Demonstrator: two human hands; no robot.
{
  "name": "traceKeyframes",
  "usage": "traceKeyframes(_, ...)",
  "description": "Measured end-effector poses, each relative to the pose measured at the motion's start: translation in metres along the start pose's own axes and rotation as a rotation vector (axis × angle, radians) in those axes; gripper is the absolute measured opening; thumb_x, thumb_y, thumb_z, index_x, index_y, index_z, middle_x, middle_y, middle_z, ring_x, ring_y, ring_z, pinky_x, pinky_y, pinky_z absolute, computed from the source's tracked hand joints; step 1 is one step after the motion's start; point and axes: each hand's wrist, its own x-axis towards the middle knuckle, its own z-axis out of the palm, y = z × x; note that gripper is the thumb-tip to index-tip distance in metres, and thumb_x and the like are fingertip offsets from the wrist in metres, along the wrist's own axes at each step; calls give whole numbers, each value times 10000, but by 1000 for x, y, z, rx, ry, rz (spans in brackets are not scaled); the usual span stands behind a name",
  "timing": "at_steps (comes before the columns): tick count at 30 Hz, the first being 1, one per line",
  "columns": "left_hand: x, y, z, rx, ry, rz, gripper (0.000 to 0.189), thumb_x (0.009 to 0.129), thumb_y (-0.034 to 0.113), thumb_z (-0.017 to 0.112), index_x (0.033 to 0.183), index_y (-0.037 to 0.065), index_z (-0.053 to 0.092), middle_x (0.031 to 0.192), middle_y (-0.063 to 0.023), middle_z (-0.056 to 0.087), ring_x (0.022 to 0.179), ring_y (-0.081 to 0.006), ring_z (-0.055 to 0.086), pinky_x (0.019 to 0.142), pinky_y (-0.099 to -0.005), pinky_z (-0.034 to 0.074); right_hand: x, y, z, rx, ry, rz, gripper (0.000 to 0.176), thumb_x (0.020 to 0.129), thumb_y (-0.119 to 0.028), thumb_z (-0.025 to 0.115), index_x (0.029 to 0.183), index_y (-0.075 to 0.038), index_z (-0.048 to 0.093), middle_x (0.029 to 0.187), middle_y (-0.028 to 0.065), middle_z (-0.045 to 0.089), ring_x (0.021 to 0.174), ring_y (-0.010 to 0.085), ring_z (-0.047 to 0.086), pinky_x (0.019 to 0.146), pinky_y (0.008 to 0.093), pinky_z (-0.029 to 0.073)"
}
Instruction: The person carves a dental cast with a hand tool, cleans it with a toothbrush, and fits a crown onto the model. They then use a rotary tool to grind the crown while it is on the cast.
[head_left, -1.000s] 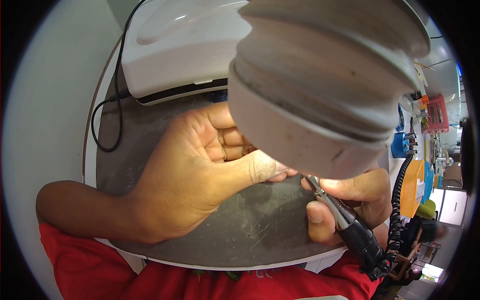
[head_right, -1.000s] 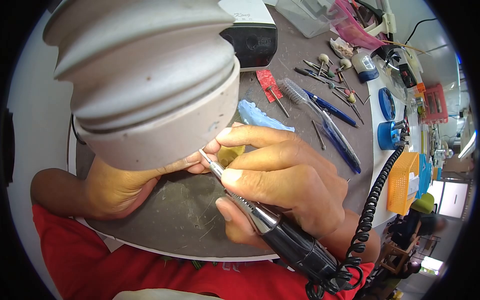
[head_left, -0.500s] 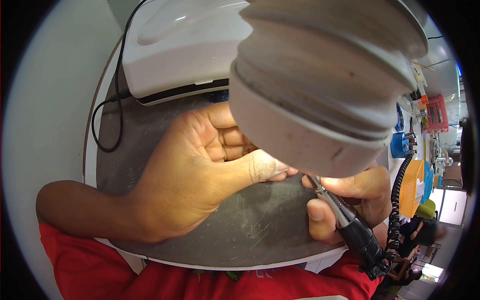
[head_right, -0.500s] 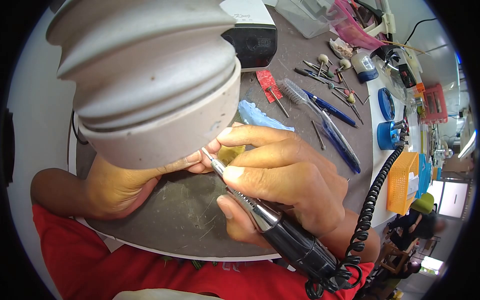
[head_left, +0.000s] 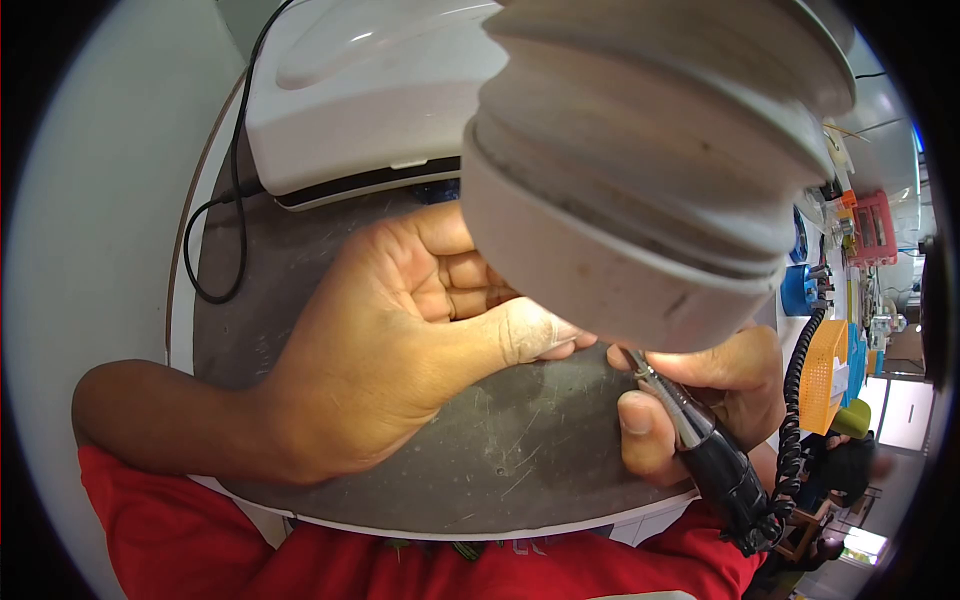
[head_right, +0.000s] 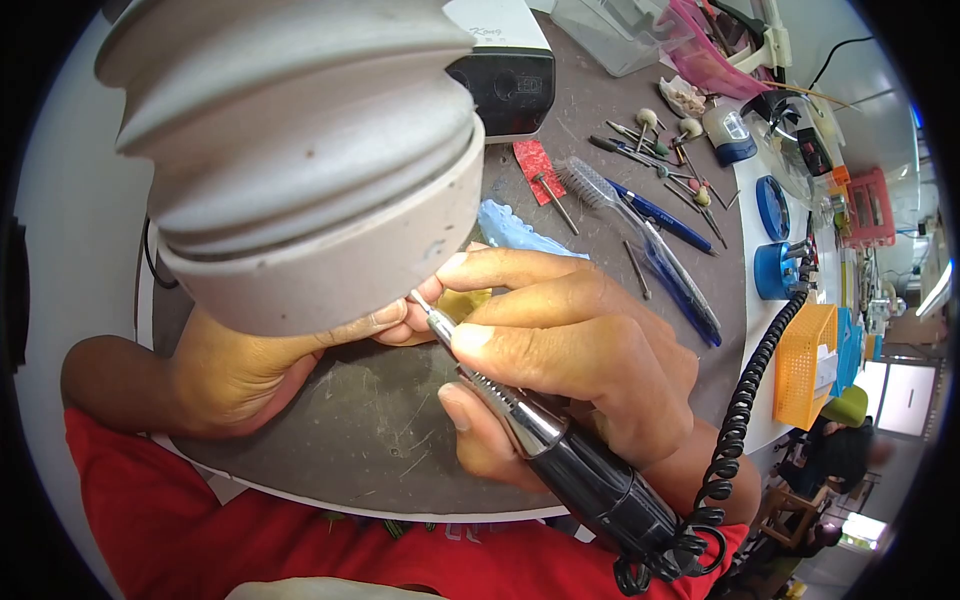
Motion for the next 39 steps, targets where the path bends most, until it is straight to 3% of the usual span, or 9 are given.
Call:
traceKeyframes(16, 1, -1, 0, -4, -13, 0, 211, 862, -5, 586, 1071, -38, 587, 1007, -108, 626, 941, -156, 600, 837, -248, 487, -4, 0, 5, 58, 31, 118, 306, 757, -124, 701, 967, 63, 581, 917, 74, 619, 846, 76, 560, 765, 181, 444)
traceKeyframes(32, 1, -2, -1, -51, -31, 37, 231, 856, -11, 590, 1083, -49, 576, 1006, -127, 620, 928, -171, 601, 836, -264, 495, -4, 2, 5, 65, 15, 102, 325, 795, -95, 664, 1039, 91, 554, 910, 117, 630, 821, 82, 585, 743, 160, 444)
traceKeyframes(39, 0, 1, -1, -96, -26, -1, 220, 869, 15, 575, 1075, -61, 573, 1017, -156, 619, 949, -194, 601, 873, -296, 491, 3, 10, 1, 113, 40, -97, 277, 800, -59, 641, 1043, 30, 542, 920, 108, 604, 874, 95, 564, 790, 193, 426)
